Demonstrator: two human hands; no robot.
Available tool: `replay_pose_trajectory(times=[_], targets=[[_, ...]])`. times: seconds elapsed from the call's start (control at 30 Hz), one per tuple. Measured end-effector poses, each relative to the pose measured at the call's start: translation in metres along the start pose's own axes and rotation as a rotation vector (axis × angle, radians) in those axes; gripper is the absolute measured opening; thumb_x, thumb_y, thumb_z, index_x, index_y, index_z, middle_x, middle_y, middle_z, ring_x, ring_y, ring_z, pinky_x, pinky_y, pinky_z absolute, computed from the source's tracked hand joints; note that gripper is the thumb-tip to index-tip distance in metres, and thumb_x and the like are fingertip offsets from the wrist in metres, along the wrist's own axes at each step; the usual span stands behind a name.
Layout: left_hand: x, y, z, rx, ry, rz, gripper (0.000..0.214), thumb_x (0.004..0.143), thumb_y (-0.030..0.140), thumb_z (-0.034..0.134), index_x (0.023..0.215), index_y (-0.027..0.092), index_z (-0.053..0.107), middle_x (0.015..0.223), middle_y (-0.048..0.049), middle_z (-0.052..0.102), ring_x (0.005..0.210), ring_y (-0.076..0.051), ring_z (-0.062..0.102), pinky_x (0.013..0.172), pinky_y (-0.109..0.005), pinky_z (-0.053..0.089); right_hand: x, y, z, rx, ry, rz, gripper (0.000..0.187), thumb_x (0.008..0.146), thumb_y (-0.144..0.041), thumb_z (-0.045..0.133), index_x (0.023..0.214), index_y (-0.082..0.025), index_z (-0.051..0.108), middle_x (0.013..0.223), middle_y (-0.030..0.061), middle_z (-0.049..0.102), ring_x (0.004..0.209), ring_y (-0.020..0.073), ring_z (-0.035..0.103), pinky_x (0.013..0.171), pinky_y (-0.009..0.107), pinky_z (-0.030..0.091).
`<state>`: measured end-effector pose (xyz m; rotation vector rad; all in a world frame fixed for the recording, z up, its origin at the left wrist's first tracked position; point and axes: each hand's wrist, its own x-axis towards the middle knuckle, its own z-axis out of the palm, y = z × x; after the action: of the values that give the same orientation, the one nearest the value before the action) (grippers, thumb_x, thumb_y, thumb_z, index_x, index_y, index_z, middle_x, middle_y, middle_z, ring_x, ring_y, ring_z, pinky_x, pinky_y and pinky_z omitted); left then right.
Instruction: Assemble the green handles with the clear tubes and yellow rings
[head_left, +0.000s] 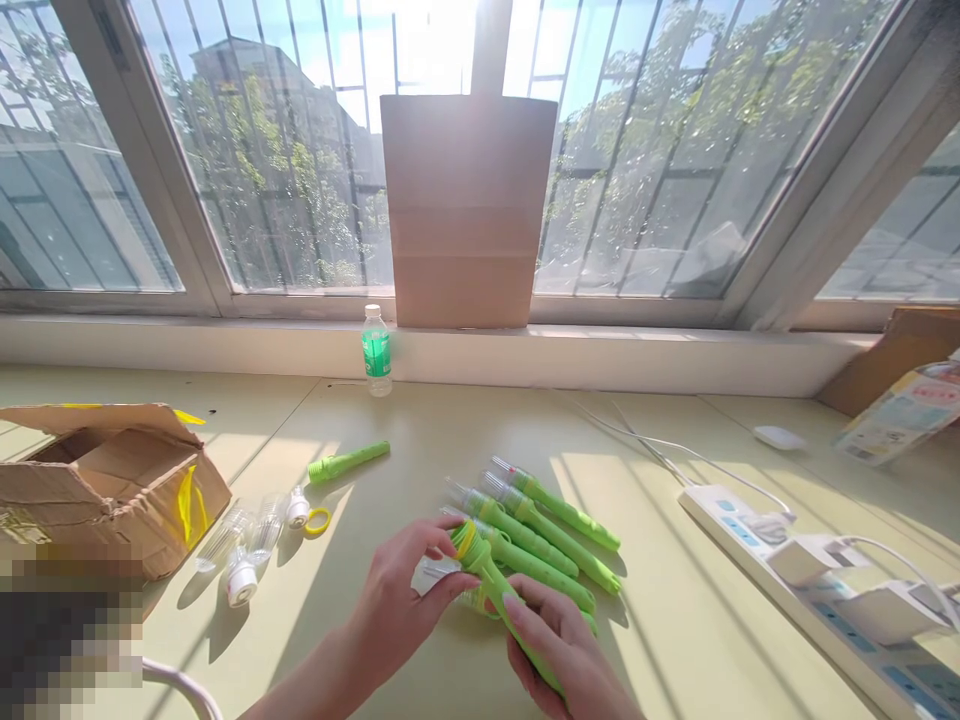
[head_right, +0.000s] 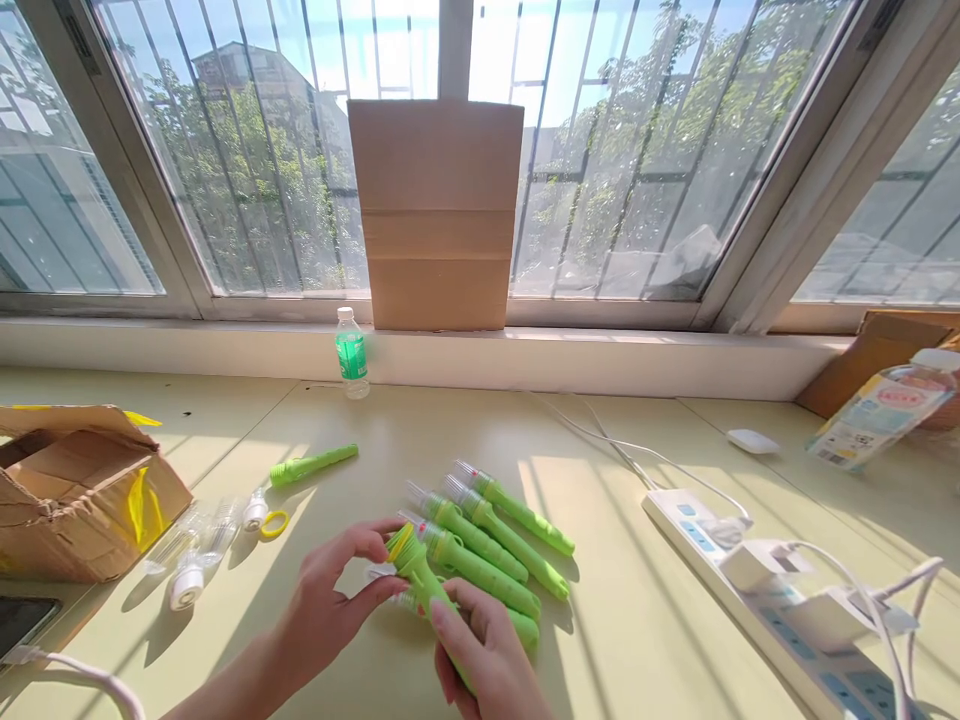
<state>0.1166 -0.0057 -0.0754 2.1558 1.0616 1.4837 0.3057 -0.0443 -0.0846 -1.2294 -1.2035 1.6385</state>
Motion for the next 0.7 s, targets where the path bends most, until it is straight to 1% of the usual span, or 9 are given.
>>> replay_pose_trajectory(times=[0.07, 0.13, 0.23, 0.3, 0.33, 0.43, 0.53, 0.63, 0.7], targets=[[0.0002, 0.0012, -0.0008, -0.004, -0.009, 0.001, 0.026, 0.075, 0.020, 0.077, 0.087, 0.023, 0.054, 0.109, -0.0072, 0.075, 0.092, -0.022, 0.074, 0.076, -0.030, 0.061, -0.0016, 0.0003, 0.0022, 0.012, 0.036, 0.021, 0.052, 0.073, -0.067, 0.068, 0.096, -0.023, 0.053, 0.042, -0.0119, 0.041, 0.035, 0.0032, 0.024, 0.036, 0.017, 0.013], [0.0008, 0.0021, -0.0022, -0.013, -0.023, 0.007, 0.027, 0.076, 0.020, 0.076, 0.090, 0.023, 0.054, 0.112, -0.0079, 0.074, 0.095, -0.022, 0.074, 0.078, -0.031, 0.061, -0.0015, 0.0004, 0.0024, 0.031, 0.025, 0.014, 0.053, 0.072, -0.065, 0.070, 0.098, -0.023, 0.050, 0.047, -0.0116, 0.046, 0.034, 0.0022, 0.024, 0.037, 0.017, 0.013], [0.0020, 0.0025, -0.0044, -0.022, -0.028, 0.045, 0.020, 0.081, 0.017, 0.071, 0.090, 0.024, 0.054, 0.111, -0.0066, 0.074, 0.097, -0.021, 0.073, 0.081, -0.030, 0.060, 0.0018, 0.0000, -0.0006, 0.009, -0.026, -0.097, 0.046, 0.079, -0.065, 0.063, 0.087, -0.021, 0.053, 0.064, -0.0048, 0.058, 0.035, 0.0021, 0.032, 0.037, 0.020, 0.019], [0.0023, 0.0021, -0.0048, -0.005, -0.025, 0.073, 0.019, 0.082, 0.017, 0.071, 0.090, 0.024, 0.055, 0.109, -0.0059, 0.074, 0.096, -0.020, 0.073, 0.081, -0.030, 0.060, 0.0040, -0.0004, -0.0024, -0.035, -0.056, -0.161, 0.048, 0.081, -0.067, 0.058, 0.078, -0.019, 0.055, 0.069, -0.0018, 0.058, 0.040, 0.0046, 0.040, 0.040, 0.022, 0.025], [0.0023, 0.0018, -0.0047, 0.008, -0.023, 0.081, 0.019, 0.082, 0.018, 0.072, 0.090, 0.023, 0.055, 0.108, -0.0057, 0.074, 0.096, -0.020, 0.073, 0.080, -0.029, 0.060, 0.0047, -0.0005, -0.0028, -0.051, -0.071, -0.170, 0.050, 0.083, -0.068, 0.055, 0.074, -0.019, 0.055, 0.066, -0.0018, 0.056, 0.042, 0.0059, 0.041, 0.042, 0.023, 0.027], [0.0019, 0.0015, -0.0037, 0.032, -0.018, 0.060, 0.020, 0.080, 0.022, 0.075, 0.085, 0.023, 0.056, 0.101, -0.0046, 0.076, 0.092, -0.020, 0.074, 0.076, -0.028, 0.060, 0.0037, -0.0006, -0.0010, -0.066, -0.079, -0.126, 0.053, 0.085, -0.070, 0.049, 0.071, -0.019, 0.054, 0.055, -0.0046, 0.046, 0.042, 0.0068, 0.035, 0.041, 0.023, 0.023], [0.0026, 0.0029, -0.0048, 0.016, -0.032, 0.023, 0.026, 0.075, 0.027, 0.080, 0.082, 0.022, 0.055, 0.097, -0.0044, 0.076, 0.091, -0.021, 0.074, 0.074, -0.028, 0.060, 0.0003, -0.0008, 0.0018, -0.066, -0.010, -0.042, 0.049, 0.083, -0.070, 0.054, 0.079, -0.021, 0.053, 0.048, -0.0083, 0.040, 0.038, 0.0053, 0.027, 0.038, 0.022, 0.016], [0.0046, 0.0041, -0.0083, -0.029, -0.091, 0.023, 0.030, 0.072, 0.025, 0.082, 0.085, 0.022, 0.055, 0.105, -0.0064, 0.074, 0.097, -0.023, 0.072, 0.078, -0.030, 0.059, -0.0014, -0.0004, 0.0010, -0.049, 0.023, 0.016, 0.052, 0.074, -0.067, 0.068, 0.096, -0.022, 0.051, 0.048, -0.0107, 0.047, 0.034, 0.0027, 0.021, 0.036, 0.020, 0.014], [0.0054, 0.0037, -0.0099, -0.059, -0.113, 0.042, 0.027, 0.075, 0.021, 0.079, 0.087, 0.022, 0.055, 0.110, -0.0066, 0.073, 0.100, -0.022, 0.071, 0.081, -0.030, 0.059, -0.0007, 0.0007, -0.0018, -0.032, -0.009, 0.008, 0.053, 0.075, -0.065, 0.068, 0.099, -0.022, 0.050, 0.053, -0.0087, 0.055, 0.033, 0.0011, 0.022, 0.035, 0.019, 0.013]])
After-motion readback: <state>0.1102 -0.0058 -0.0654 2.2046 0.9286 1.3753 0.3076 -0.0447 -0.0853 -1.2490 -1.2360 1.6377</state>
